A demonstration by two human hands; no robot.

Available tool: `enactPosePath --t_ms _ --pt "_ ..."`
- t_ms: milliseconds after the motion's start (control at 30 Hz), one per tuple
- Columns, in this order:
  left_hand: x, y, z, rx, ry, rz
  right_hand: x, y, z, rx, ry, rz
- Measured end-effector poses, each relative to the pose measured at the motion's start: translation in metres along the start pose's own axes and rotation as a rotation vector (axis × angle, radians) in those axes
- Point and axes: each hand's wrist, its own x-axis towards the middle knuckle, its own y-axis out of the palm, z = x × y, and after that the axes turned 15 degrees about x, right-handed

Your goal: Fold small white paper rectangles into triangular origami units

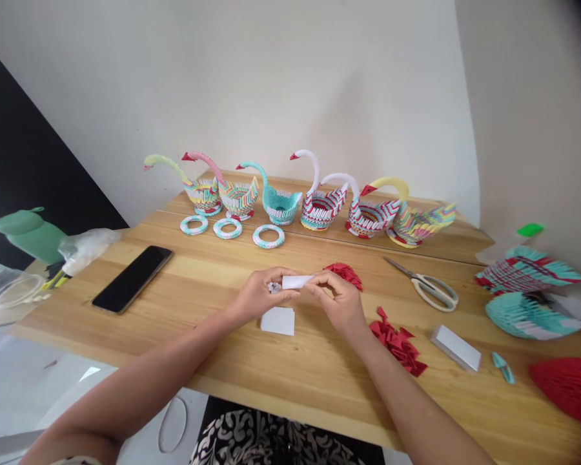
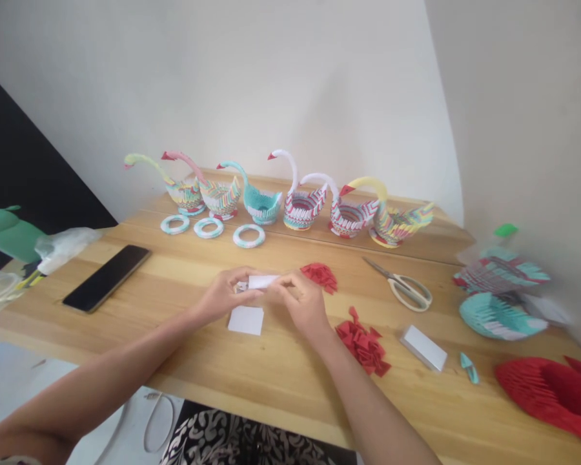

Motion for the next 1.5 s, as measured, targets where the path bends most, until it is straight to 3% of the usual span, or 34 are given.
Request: enactPosePath --t_ms 100,300,833,1267,1500 --pt "-0.001 0.003 0.0 0.097 -0.001 -0.072 -0.002 0.001 -0.006 0.029 0.071 -0.042" --pt "-0.002 0.004 0.001 0.101 -0.014 -0.076 -0.001 0.001 -0.007 0.055 0.134 -0.019" --pt "-0.002 0.004 0.003 0.165 0.0 -0.044 0.001 0.003 0.001 0.029 0.099 -0.017" --pt "-0.001 0.004 -0.003 0.137 -0.033 -0.013 -0.004 0.004 0.009 -0.234 -0.168 0.068" --pt "0.003 0.007 -0.006 0.159 -0.024 -0.028 -0.001 0.001 0.003 -0.062 0.006 0.059"
